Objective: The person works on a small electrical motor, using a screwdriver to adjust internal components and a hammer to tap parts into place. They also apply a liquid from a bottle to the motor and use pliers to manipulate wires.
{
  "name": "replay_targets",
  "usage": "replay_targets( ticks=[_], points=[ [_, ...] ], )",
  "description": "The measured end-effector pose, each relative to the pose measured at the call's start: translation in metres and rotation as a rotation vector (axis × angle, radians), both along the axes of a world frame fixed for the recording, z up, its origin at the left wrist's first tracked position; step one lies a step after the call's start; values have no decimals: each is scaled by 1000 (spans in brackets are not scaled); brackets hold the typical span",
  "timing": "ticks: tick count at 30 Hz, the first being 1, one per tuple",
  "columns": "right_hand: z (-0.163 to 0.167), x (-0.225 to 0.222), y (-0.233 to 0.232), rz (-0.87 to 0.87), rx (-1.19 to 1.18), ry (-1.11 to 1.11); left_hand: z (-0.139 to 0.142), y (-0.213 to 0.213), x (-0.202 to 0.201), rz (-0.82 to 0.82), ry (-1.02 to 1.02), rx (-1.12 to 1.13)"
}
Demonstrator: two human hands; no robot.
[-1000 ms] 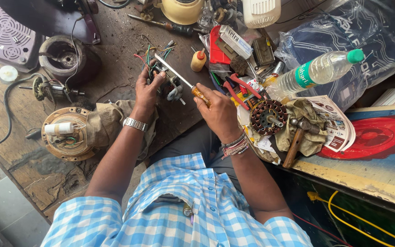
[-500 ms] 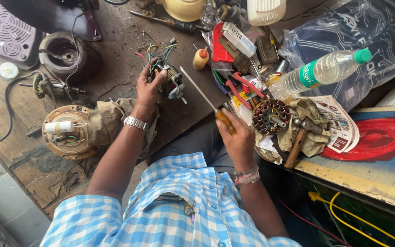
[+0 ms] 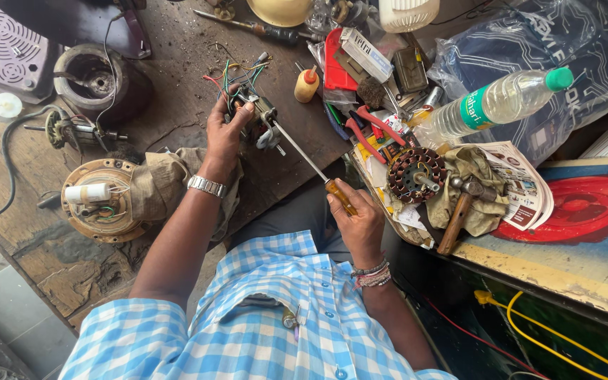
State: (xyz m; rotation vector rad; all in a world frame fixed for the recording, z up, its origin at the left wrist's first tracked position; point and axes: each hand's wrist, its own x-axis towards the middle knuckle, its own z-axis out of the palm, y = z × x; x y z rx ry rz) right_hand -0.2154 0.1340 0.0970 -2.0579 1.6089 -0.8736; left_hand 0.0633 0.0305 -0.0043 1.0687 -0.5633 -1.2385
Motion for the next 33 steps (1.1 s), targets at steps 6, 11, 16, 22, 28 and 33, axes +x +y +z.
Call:
replay_targets(
  ticks=[6, 11, 16, 22, 28, 33],
  points=[
    [3, 4, -1, -3, 29, -22, 0, 0, 0, -1, 7, -7],
    [-3, 3, 2, 23, -27, -5, 0, 0, -1, 5, 7, 3],
    [-14, 1, -9, -46, 597, -484, 0, 0, 2, 1, 18, 4],
    [-18, -9, -9, 112, 78, -167, -1, -1, 0, 2, 29, -1],
    [-33, -11, -16, -23, 699, -448, 4, -1, -1, -3, 20, -15],
    [-25, -12, -11, 170, 59, -237, 10, -1, -2, 7, 40, -15]
  ],
)
